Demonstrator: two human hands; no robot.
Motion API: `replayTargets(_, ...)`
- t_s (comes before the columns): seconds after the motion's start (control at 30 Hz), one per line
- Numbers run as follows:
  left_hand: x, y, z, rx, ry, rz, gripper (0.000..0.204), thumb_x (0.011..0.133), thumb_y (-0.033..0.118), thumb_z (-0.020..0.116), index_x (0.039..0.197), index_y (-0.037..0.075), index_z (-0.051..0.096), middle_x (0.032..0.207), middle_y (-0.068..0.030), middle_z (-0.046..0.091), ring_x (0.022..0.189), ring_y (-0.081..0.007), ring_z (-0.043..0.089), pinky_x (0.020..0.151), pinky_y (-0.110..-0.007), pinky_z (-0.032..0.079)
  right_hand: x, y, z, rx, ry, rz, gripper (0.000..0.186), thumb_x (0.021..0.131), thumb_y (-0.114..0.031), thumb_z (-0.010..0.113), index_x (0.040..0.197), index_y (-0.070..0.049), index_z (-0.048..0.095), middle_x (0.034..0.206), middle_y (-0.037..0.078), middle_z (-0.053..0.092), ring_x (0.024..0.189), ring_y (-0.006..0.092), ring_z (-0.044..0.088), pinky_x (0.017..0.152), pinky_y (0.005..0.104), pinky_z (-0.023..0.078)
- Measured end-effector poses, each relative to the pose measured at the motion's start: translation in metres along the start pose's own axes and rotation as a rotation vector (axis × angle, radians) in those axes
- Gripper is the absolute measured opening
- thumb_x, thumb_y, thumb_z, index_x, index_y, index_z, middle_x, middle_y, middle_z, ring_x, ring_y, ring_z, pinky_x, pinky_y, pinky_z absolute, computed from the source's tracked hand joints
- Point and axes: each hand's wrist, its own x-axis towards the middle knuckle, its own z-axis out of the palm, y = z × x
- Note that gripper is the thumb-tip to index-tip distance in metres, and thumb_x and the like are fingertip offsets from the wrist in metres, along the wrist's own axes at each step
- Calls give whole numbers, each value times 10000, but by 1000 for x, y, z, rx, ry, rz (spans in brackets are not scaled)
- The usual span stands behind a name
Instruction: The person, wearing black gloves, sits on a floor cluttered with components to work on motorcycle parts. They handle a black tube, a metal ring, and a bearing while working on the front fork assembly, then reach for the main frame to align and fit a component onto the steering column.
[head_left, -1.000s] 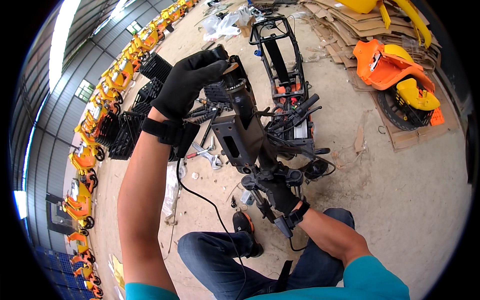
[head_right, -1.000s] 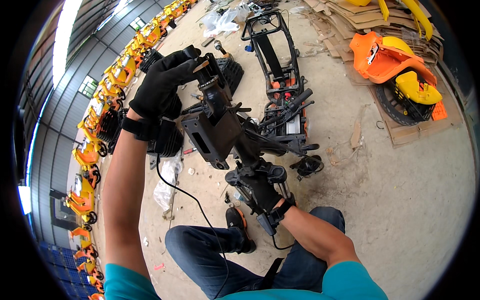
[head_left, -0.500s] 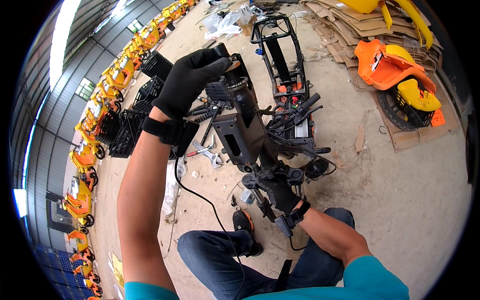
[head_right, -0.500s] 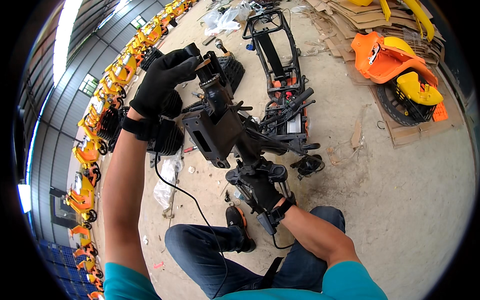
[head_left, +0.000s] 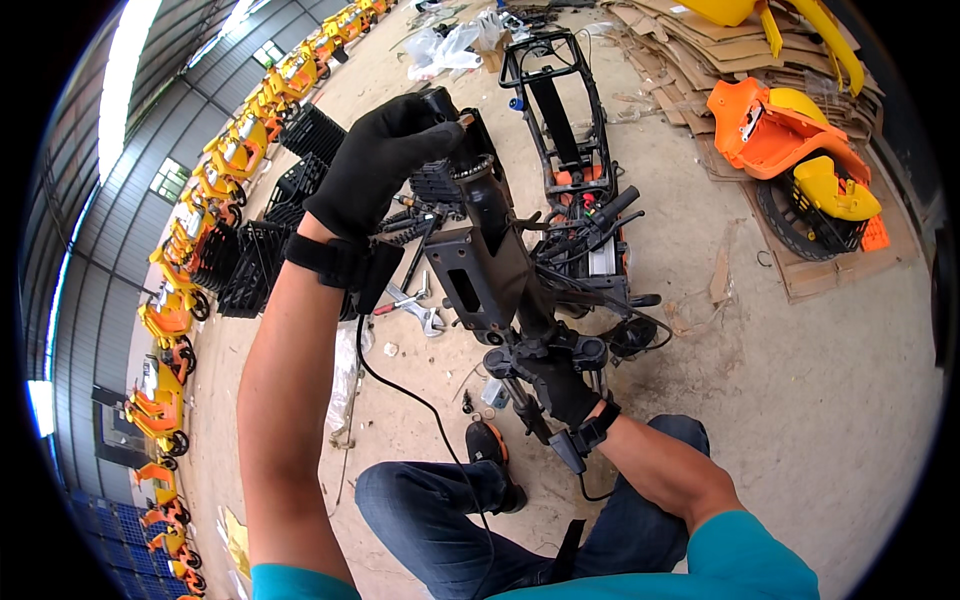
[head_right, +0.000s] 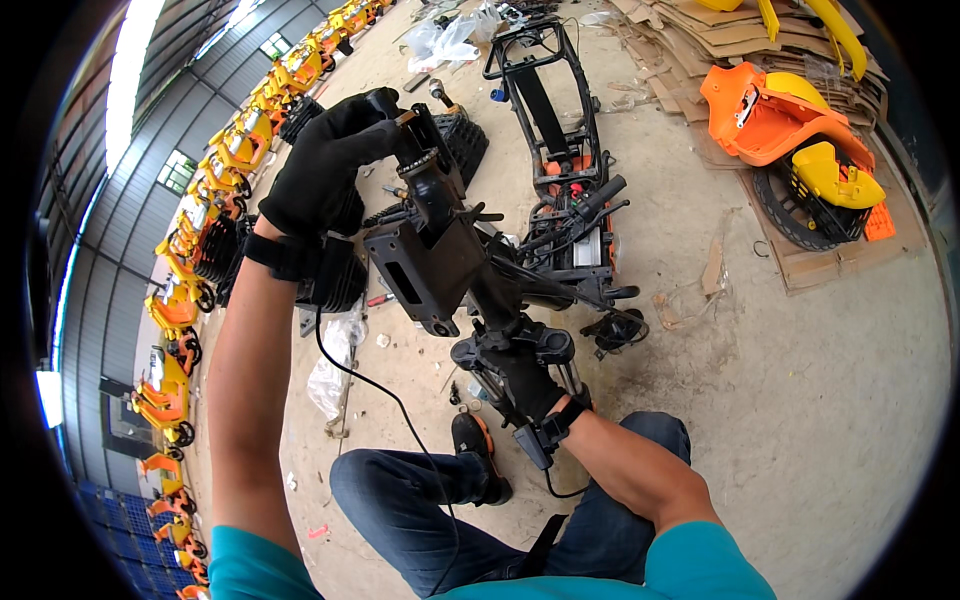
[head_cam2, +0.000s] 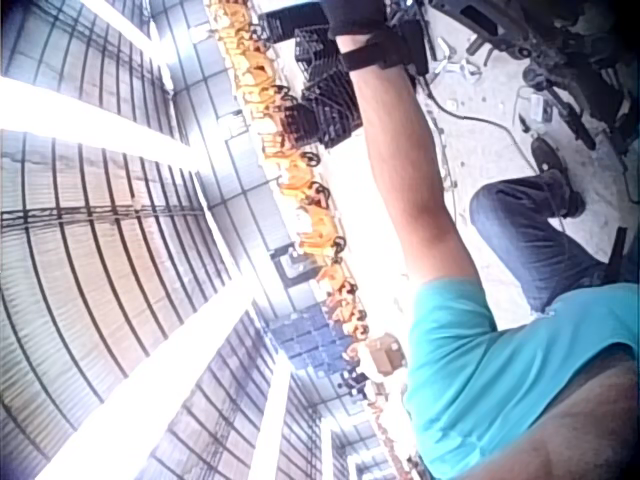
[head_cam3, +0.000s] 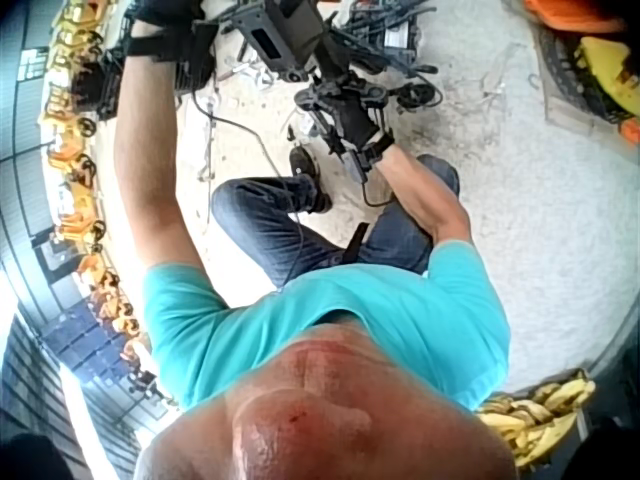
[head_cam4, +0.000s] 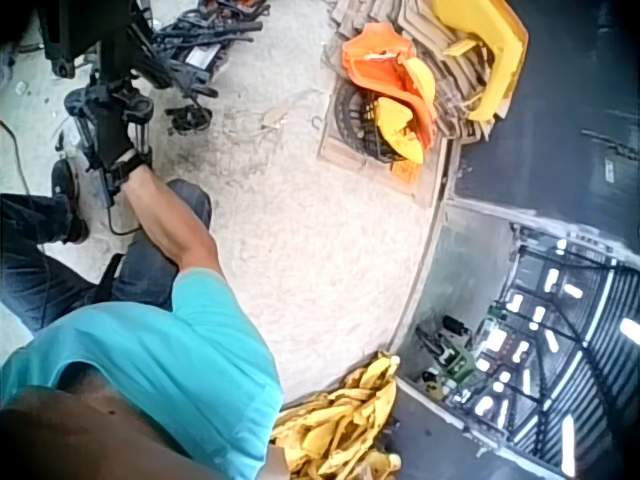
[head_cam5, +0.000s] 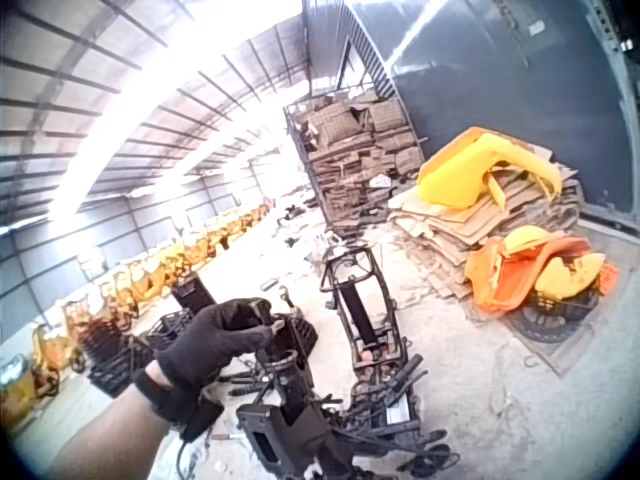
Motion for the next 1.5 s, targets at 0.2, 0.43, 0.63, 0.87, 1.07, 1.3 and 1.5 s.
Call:
replayTargets(0.2, 2, -4, -2, -109, -49, -39, 338, 928, 195, 642, 1205, 8, 592, 1032, -3, 652, 908, -63, 587, 795, -229, 448, -2, -5, 2, -1, 4, 17, 250, 915, -58, 618, 1164, -58, 593, 1065, 9, 601, 954, 102, 603, 860, 265, 509)
replayTargets(0.43, -3, -4, 2, -59, 17, -14, 339, 927, 212, 645, 1196, 12, 599, 1027, -3, 658, 898, -70, 594, 780, -231, 444, -4, -12, 11, 69, 23, 90, 212, 922, -66, 616, 1132, -76, 593, 1022, -5, 590, 904, 84, 598, 819, 242, 511)
replayTargets(0.63, -4, 0, -2, -55, -13, -35, 325, 921, 163, 647, 1194, -8, 603, 1023, -18, 667, 913, -86, 602, 837, -246, 463, -3, -8, 10, 19, 14, 40, 175, 928, -67, 599, 1103, -72, 593, 1023, -2, 580, 924, 86, 581, 843, 246, 500)
replayTargets(0.87, -2, 2, -4, -60, -33, -70, 330, 920, 145, 644, 1204, -19, 601, 1026, -21, 673, 938, -91, 603, 864, -251, 464, 0, 1, 1, -47, 10, -13, 195, 925, -85, 596, 1118, -53, 601, 1068, 25, 590, 992, 110, 573, 920, 284, 475)
replayTargets(1.07, -6, 8, 4, -35, -31, -73, 325, 904, 146, 667, 1184, -10, 611, 1008, -15, 675, 912, -86, 604, 856, -243, 463, -2, -3, 3, -56, 27, 65, 235, 937, -107, 584, 1162, -41, 595, 1107, 32, 595, 1016, 118, 572, 927, 277, 467)
replayTargets(1.3, -5, 11, 7, 117, 24, -14, 275, 895, 182, 683, 1120, 30, 640, 922, 12, 675, 793, -44, 576, 678, -209, 433, -2, -1, 4, -61, 22, 35, 211, 939, -105, 592, 1143, -50, 602, 1078, 26, 593, 987, 105, 567, 911, 270, 472)
replayTargets(1.5, -7, 9, 14, 66, 94, 0, 254, 878, 149, 699, 1092, 28, 636, 925, 2, 673, 801, -62, 584, 717, -220, 445, 1, 8, -2, -64, 22, 4, 178, 930, -76, 596, 1106, -62, 612, 1044, 23, 596, 954, 107, 573, 888, 274, 485)
